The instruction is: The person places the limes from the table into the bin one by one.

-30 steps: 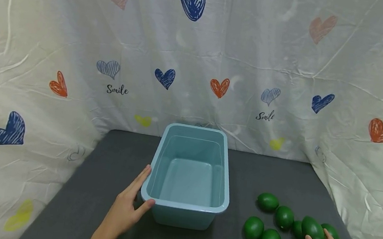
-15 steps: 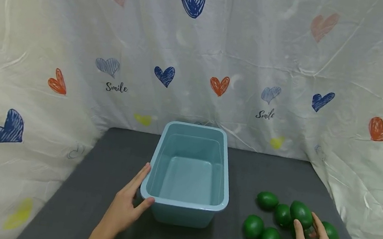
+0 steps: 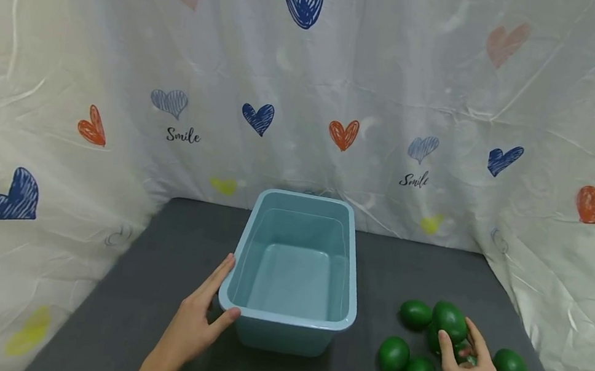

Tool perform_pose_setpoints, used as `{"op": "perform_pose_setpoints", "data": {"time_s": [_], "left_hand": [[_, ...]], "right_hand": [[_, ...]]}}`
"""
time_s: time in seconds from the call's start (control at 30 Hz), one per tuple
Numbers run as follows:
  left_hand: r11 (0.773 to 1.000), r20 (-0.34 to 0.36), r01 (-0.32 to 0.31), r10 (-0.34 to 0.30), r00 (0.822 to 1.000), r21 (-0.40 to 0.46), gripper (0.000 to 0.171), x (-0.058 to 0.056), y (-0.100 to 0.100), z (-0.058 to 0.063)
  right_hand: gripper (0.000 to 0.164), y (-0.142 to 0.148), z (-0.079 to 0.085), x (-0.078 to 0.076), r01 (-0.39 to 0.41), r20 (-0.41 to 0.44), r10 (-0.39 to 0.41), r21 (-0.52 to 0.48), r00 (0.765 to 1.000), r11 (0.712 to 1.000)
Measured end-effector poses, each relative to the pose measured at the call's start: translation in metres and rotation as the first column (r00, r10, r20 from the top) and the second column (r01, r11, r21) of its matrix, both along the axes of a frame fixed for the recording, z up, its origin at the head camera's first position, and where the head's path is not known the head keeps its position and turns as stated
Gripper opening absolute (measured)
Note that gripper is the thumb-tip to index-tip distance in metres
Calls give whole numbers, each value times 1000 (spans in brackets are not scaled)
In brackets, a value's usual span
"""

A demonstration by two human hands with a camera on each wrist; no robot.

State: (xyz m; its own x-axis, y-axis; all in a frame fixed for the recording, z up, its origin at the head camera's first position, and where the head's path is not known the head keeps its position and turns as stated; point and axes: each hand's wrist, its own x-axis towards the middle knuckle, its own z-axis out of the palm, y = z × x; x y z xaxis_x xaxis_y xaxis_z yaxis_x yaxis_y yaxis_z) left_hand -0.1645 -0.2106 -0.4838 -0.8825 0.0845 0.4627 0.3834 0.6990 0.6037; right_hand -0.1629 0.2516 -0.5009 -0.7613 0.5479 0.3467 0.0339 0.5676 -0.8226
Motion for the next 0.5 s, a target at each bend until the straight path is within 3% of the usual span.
{"op": "perform_pose_setpoints", "data": {"time_s": [0.5], "left_hand": [[1000, 8, 2, -2, 1000, 13, 89, 0, 0, 1]], "right_hand": [[56, -45, 1, -11, -132, -111, 138, 60, 984, 989]]}}
